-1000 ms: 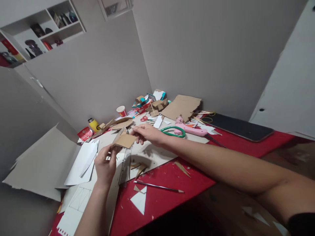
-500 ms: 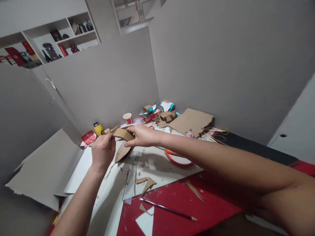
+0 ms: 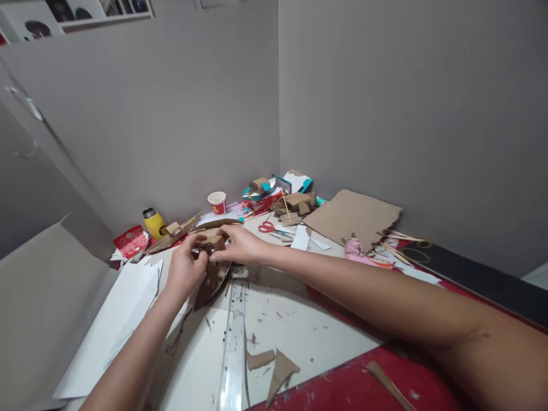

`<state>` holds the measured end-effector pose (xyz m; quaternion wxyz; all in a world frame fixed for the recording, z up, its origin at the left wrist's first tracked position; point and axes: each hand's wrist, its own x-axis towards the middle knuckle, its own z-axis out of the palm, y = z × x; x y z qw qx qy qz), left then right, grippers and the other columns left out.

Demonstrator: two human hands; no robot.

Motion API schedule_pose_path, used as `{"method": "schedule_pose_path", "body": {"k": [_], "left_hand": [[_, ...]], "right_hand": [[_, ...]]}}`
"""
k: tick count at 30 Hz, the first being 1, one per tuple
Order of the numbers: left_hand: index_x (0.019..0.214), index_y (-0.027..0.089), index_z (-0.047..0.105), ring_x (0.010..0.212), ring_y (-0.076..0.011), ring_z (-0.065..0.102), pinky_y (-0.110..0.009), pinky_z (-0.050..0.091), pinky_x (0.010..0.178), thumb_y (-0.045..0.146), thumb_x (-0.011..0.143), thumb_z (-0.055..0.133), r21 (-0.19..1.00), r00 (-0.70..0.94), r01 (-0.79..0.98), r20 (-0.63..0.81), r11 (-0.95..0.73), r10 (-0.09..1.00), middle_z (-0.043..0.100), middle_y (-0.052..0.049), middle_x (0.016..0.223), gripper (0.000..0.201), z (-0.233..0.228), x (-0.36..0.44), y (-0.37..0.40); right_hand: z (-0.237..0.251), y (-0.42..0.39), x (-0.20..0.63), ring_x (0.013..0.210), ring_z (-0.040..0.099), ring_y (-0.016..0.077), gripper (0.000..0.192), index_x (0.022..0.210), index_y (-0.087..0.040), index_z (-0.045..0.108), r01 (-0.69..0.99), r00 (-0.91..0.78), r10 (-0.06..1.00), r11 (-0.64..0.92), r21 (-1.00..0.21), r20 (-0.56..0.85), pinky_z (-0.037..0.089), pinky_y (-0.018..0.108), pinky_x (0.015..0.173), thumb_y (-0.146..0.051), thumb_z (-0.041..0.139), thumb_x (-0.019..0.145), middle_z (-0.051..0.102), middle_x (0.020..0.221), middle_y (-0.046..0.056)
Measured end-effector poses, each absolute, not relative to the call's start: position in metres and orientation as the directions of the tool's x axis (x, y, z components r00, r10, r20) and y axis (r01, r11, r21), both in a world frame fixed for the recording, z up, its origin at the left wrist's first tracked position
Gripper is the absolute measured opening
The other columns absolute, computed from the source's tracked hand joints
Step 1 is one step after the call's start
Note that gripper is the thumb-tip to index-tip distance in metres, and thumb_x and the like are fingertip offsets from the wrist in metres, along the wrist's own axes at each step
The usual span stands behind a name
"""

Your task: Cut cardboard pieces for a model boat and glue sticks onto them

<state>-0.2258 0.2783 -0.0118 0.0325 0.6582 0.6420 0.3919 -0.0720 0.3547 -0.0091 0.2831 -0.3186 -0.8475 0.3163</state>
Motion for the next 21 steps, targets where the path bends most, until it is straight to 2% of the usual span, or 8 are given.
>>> {"method": "schedule_pose_path", "body": {"k": [4,10,16,21], "left_hand": [[0.099,0.021,0.057,0.058,-0.0137,0.062,-0.027,0.049,0.059,0.012,0.073,0.048,0.567,-0.118,0.808,0.419,-0.159,0.900,0.068,-0.003,0.095,0.028,-0.014,-0.226,0.278],[0.098,0.021,0.052,0.085,-0.0213,0.063,-0.034,0.050,0.073,0.011,0.075,0.050,0.343,0.026,0.902,0.559,-0.260,0.829,0.065,-0.005,0.094,0.025,-0.025,-0.233,0.276],[0.089,0.022,0.048,0.078,-0.0197,0.059,-0.031,0.047,0.068,0.011,0.077,0.051,0.267,0.071,0.927,0.563,-0.263,0.824,0.059,-0.003,0.084,0.016,-0.035,-0.236,0.275],[0.086,0.023,0.045,0.076,-0.0198,0.057,-0.030,0.045,0.066,0.012,0.076,0.052,0.233,0.097,0.935,0.560,-0.269,0.823,0.056,-0.002,0.081,0.016,-0.038,-0.236,0.275]], "right_hand": [[-0.015,0.361,-0.070,0.074,0.055,0.0173,0.048,0.095,-0.013,0.058,0.365,-0.661,0.708,0.594,-0.717,0.250,0.037,0.026,0.058,-0.043,0.076,0.061,0.062,0.084,0.004],[-0.016,0.362,-0.071,0.073,0.056,0.0169,0.043,0.091,-0.015,0.057,0.401,-0.680,0.703,0.594,-0.697,0.208,0.036,0.025,0.057,-0.040,0.077,0.061,0.062,0.083,0.004],[-0.016,0.354,-0.064,0.077,0.058,0.0185,0.048,0.097,-0.014,0.057,0.442,-0.684,0.708,0.594,-0.672,0.175,0.039,0.026,0.061,-0.038,0.079,0.062,0.064,0.087,0.005],[-0.016,0.349,-0.062,0.074,0.059,0.0177,0.044,0.098,-0.014,0.055,0.455,-0.693,0.697,0.621,-0.638,0.185,0.039,0.026,0.060,-0.033,0.078,0.065,0.065,0.086,0.005]]}}
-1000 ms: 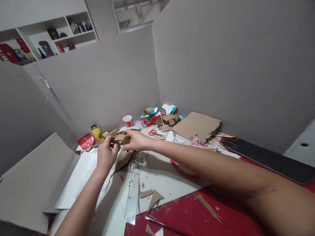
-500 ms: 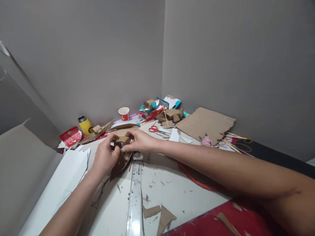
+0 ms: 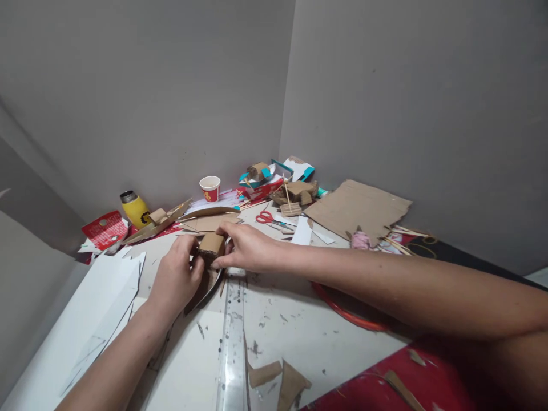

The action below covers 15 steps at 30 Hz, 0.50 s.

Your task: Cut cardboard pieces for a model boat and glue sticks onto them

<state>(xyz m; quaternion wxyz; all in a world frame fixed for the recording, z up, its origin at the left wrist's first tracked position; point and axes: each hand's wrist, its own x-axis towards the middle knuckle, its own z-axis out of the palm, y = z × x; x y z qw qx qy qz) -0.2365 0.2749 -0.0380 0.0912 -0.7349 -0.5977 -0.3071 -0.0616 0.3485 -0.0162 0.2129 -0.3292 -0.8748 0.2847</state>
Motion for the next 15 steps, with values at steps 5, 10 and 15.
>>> {"method": "schedule_pose_path", "body": {"k": [5,10,15], "left_hand": [[0.081,0.023,0.043,0.072,-0.0180,0.056,-0.027,0.044,0.063,0.013,0.076,0.051,0.266,0.055,0.937,0.531,-0.227,0.846,0.055,0.000,0.078,0.015,-0.0401,-0.2377,0.2761],[0.077,0.023,0.043,0.065,-0.0161,0.055,-0.027,0.041,0.060,0.016,0.071,0.054,0.296,-0.007,0.943,0.470,-0.150,0.883,0.056,0.002,0.076,0.014,-0.0379,-0.2400,0.2756],[0.072,0.023,0.044,0.060,-0.0153,0.050,-0.027,0.038,0.057,0.016,0.067,0.054,0.315,-0.032,0.942,0.423,-0.114,0.906,0.055,0.004,0.070,0.014,-0.0348,-0.2416,0.2736]], "right_hand": [[-0.0177,0.3470,-0.0640,0.074,0.057,0.0185,0.046,0.099,-0.014,0.055,0.491,-0.690,0.694,0.659,-0.569,0.208,0.037,0.026,0.058,-0.035,0.077,0.065,0.064,0.087,0.006],[-0.0195,0.3440,-0.0638,0.081,0.058,0.0211,0.045,0.102,-0.013,0.054,0.504,-0.708,0.679,0.678,-0.536,0.193,0.038,0.028,0.061,-0.036,0.074,0.068,0.063,0.092,0.008],[-0.0224,0.3407,-0.0641,0.086,0.059,0.0236,0.046,0.105,-0.015,0.051,0.516,-0.716,0.671,0.696,-0.500,0.194,0.040,0.029,0.064,-0.038,0.071,0.071,0.063,0.097,0.010]]}}
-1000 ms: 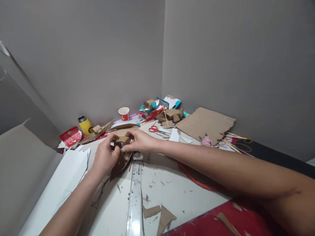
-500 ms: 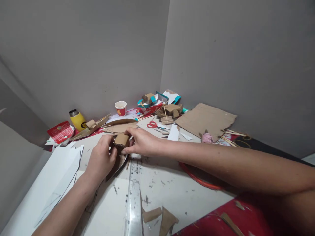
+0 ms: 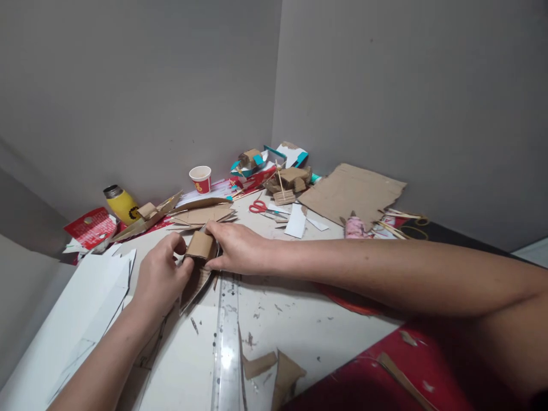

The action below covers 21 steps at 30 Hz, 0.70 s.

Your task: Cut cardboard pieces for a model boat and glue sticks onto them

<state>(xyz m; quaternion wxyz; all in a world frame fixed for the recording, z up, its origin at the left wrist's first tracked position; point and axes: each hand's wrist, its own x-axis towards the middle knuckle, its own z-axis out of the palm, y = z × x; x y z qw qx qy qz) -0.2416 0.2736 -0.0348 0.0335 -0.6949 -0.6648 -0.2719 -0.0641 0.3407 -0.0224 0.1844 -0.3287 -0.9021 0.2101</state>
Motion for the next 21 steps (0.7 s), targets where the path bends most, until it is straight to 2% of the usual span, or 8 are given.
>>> {"method": "schedule_pose_path", "body": {"k": [7,13,21], "left_hand": [[0.068,0.023,0.042,0.061,-0.0157,0.051,-0.027,0.038,0.058,0.015,0.065,0.052,0.312,0.005,0.940,0.394,-0.139,0.919,0.054,0.003,0.066,0.013,-0.0316,-0.2398,0.2731],[0.071,0.023,0.043,0.061,-0.0158,0.052,-0.027,0.039,0.058,0.016,0.065,0.052,0.335,0.056,0.924,0.361,-0.186,0.931,0.054,0.003,0.065,0.013,-0.0297,-0.2462,0.2750],[0.070,0.024,0.039,0.059,-0.0152,0.046,-0.027,0.036,0.055,0.015,0.064,0.051,0.289,0.157,0.923,0.317,-0.253,0.935,0.049,0.004,0.065,0.016,-0.0259,-0.2493,0.2759]], "right_hand": [[-0.0237,0.3394,-0.0625,0.088,0.059,0.0250,0.046,0.107,-0.015,0.049,0.531,-0.729,0.664,0.702,-0.474,0.165,0.042,0.031,0.066,-0.034,0.071,0.072,0.063,0.101,0.011],[-0.0277,0.3426,-0.0651,0.085,0.061,0.0253,0.050,0.107,-0.017,0.048,0.540,-0.722,0.674,0.691,-0.480,0.159,0.039,0.029,0.060,-0.039,0.071,0.070,0.065,0.097,0.009],[-0.0255,0.3405,-0.0641,0.083,0.061,0.0246,0.047,0.107,-0.016,0.049,0.539,-0.733,0.663,0.701,-0.468,0.149,0.039,0.030,0.060,-0.035,0.071,0.070,0.065,0.096,0.009]]}}
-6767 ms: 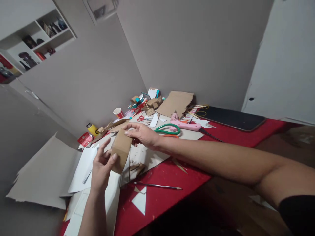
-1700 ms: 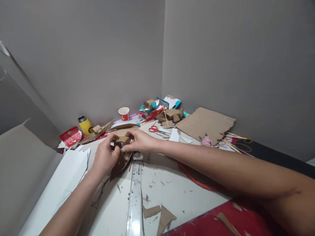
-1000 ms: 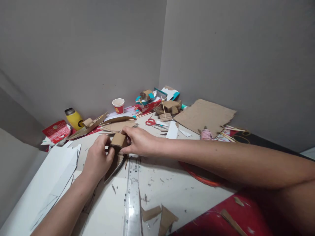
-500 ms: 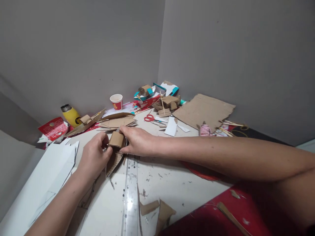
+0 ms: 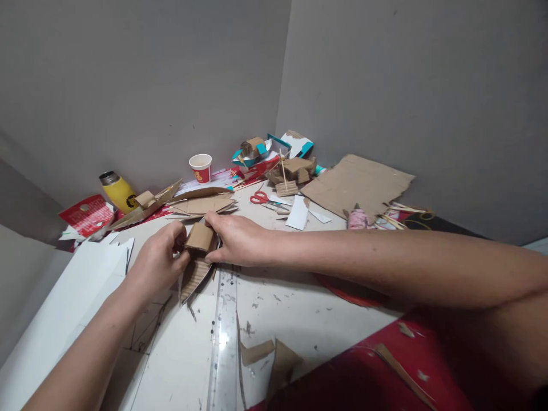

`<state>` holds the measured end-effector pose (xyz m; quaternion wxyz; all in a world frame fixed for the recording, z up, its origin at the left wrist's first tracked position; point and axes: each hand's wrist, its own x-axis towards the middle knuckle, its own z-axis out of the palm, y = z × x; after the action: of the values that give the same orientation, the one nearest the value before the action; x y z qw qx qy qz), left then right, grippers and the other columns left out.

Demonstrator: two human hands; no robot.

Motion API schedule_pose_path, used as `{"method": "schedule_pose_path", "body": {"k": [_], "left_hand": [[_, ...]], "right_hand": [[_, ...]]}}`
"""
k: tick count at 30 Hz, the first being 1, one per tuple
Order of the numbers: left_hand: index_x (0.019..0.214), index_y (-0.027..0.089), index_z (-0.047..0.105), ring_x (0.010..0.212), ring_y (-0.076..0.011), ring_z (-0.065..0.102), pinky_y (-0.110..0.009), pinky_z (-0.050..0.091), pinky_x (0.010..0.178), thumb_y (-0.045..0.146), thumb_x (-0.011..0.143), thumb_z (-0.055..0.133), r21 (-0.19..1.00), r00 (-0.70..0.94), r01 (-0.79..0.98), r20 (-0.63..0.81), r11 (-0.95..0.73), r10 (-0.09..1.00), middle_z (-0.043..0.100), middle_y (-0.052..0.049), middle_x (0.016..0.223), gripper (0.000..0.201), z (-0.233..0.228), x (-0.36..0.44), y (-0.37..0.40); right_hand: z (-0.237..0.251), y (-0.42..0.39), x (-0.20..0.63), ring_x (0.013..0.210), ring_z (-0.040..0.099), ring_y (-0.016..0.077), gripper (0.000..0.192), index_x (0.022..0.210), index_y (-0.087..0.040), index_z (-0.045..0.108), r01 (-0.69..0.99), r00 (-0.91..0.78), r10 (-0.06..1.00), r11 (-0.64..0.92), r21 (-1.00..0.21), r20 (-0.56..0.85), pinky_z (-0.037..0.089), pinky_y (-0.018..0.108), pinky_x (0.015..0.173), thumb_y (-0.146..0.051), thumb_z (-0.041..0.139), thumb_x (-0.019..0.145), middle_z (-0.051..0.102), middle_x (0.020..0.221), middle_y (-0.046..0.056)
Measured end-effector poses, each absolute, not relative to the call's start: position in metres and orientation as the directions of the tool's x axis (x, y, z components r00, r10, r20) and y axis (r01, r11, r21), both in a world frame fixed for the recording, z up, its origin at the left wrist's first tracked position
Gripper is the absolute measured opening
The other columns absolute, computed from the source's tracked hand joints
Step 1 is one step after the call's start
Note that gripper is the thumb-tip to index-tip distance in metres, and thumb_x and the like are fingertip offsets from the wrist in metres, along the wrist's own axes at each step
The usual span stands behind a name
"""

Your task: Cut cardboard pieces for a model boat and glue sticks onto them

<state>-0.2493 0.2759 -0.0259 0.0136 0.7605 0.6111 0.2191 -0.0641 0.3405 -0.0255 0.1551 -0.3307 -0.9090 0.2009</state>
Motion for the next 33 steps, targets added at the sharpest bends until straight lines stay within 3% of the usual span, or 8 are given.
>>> {"method": "schedule_pose_path", "body": {"k": [5,13,25,33], "left_hand": [[0.074,0.023,0.040,0.064,-0.0153,0.048,-0.027,0.038,0.059,0.011,0.066,0.050,0.295,0.195,0.912,0.299,-0.285,0.934,0.050,0.003,0.071,0.018,-0.025,-0.247,0.274],[0.087,0.023,0.047,0.065,-0.0153,0.054,-0.026,0.040,0.059,0.005,0.065,0.050,0.424,0.091,0.883,0.264,-0.200,0.960,0.057,0.003,0.073,0.029,-0.031,-0.244,0.271],[0.086,0.024,0.045,0.072,-0.0189,0.054,-0.028,0.039,0.063,0.007,0.066,0.051,0.419,0.073,0.891,0.250,-0.176,0.965,0.059,0.000,0.081,0.027,-0.036,-0.245,0.268],[0.079,0.024,0.040,0.059,-0.0172,0.050,-0.027,0.033,0.055,0.011,0.067,0.053,0.482,-0.043,0.875,0.174,-0.047,0.984,0.052,0.003,0.065,0.022,-0.048,-0.245,0.271]], "right_hand": [[-0.026,0.338,-0.062,0.085,0.060,0.0247,0.046,0.105,-0.017,0.049,0.548,-0.731,0.671,0.686,-0.478,0.125,0.039,0.030,0.061,-0.034,0.073,0.069,0.064,0.096,0.009],[-0.035,0.340,-0.063,0.080,0.060,0.0238,0.044,0.101,-0.018,0.046,0.558,-0.719,0.681,0.683,-0.471,0.136,0.038,0.029,0.060,-0.035,0.072,0.070,0.065,0.094,0.008],[-0.036,0.335,-0.065,0.077,0.059,0.0221,0.040,0.099,-0.018,0.045,0.562,-0.722,0.681,0.680,-0.471,0.123,0.039,0.029,0.061,-0.032,0.070,0.071,0.064,0.089,0.007],[-0.040,0.337,-0.062,0.075,0.058,0.0196,0.040,0.097,-0.019,0.045,0.530,-0.727,0.670,0.688,-0.496,0.153,0.038,0.027,0.060,-0.033,0.071,0.071,0.062,0.087,0.005]]}}
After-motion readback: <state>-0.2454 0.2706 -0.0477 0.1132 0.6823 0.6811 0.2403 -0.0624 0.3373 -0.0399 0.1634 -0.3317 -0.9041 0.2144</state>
